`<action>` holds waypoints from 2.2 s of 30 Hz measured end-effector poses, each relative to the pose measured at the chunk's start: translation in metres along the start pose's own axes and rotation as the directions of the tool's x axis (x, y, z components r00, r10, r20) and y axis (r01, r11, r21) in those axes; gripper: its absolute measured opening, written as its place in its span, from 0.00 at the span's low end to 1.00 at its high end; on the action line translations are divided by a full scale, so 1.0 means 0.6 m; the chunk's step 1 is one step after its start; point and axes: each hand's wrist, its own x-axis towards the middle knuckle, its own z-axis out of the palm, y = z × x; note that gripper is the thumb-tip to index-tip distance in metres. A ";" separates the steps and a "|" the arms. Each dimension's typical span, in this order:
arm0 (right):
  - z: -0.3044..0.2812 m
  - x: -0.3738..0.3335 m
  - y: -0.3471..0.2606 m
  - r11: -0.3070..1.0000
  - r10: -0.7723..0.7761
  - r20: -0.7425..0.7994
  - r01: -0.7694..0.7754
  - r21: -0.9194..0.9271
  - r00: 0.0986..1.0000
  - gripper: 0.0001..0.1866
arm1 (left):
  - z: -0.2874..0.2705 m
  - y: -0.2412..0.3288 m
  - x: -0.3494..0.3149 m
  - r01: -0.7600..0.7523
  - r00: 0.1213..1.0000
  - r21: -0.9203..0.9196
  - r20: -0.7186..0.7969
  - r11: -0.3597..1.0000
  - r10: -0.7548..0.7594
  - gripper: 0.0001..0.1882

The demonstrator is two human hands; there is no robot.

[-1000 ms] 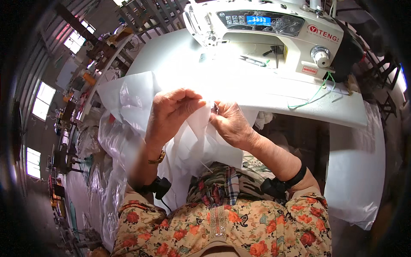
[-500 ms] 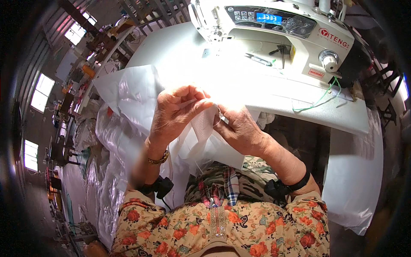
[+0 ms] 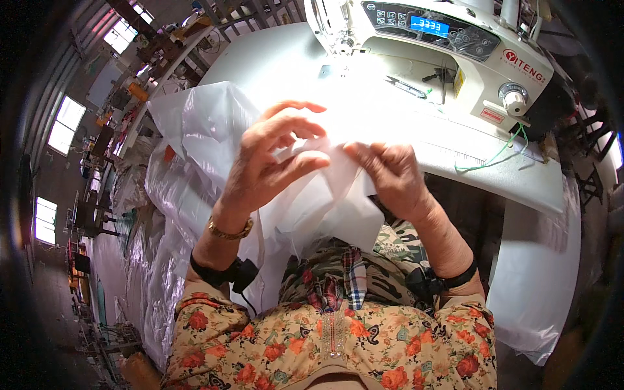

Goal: The recorder is sewing together large white plastic/polypropylene sheets using an industrial sewing machine.

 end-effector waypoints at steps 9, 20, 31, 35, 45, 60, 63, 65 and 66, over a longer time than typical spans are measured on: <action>-0.018 0.013 0.000 0.997 0.022 -0.206 -0.038 -0.073 0.978 0.16 | -0.045 -0.026 -0.085 0.260 0.965 0.072 -0.067 0.963 -0.255 0.10; -0.014 0.021 0.001 0.982 -0.174 -0.180 0.156 -0.106 0.968 0.11 | -0.085 0.092 -0.115 0.376 0.880 -0.509 -0.065 0.774 -0.471 0.09; -0.053 -0.039 -0.060 0.828 0.077 -0.292 0.102 0.551 0.953 0.07 | -0.135 0.044 -0.003 -0.201 0.955 0.549 -0.073 0.811 0.287 0.07; -0.078 -0.041 -0.046 0.855 -0.040 0.005 0.032 0.517 0.999 0.10 | -0.128 0.020 0.032 -0.313 0.934 0.491 0.007 0.813 0.356 0.08; -0.070 -0.031 0.004 0.752 0.181 -0.195 -0.008 0.659 0.964 0.09 | -0.135 0.005 -0.004 0.003 0.987 -0.181 0.156 0.983 0.026 0.10; 0.002 0.024 -0.054 0.998 0.030 -0.055 -0.027 0.063 0.998 0.15 | -0.019 0.069 0.024 -0.117 0.984 0.602 0.180 0.790 0.008 0.17; -0.001 0.024 -0.057 0.996 0.083 -0.009 -0.083 0.040 0.996 0.14 | -0.021 0.042 0.035 -0.128 0.980 0.605 0.201 0.786 0.005 0.16; -0.004 0.029 -0.055 0.986 0.151 0.003 -0.151 0.074 0.989 0.14 | -0.028 0.022 0.034 -0.137 0.979 0.445 0.195 0.885 0.054 0.16; -0.001 0.031 -0.053 0.977 0.134 -0.008 -0.131 0.167 0.991 0.15 | -0.027 0.011 0.033 -0.191 0.977 0.355 0.157 0.915 0.143 0.13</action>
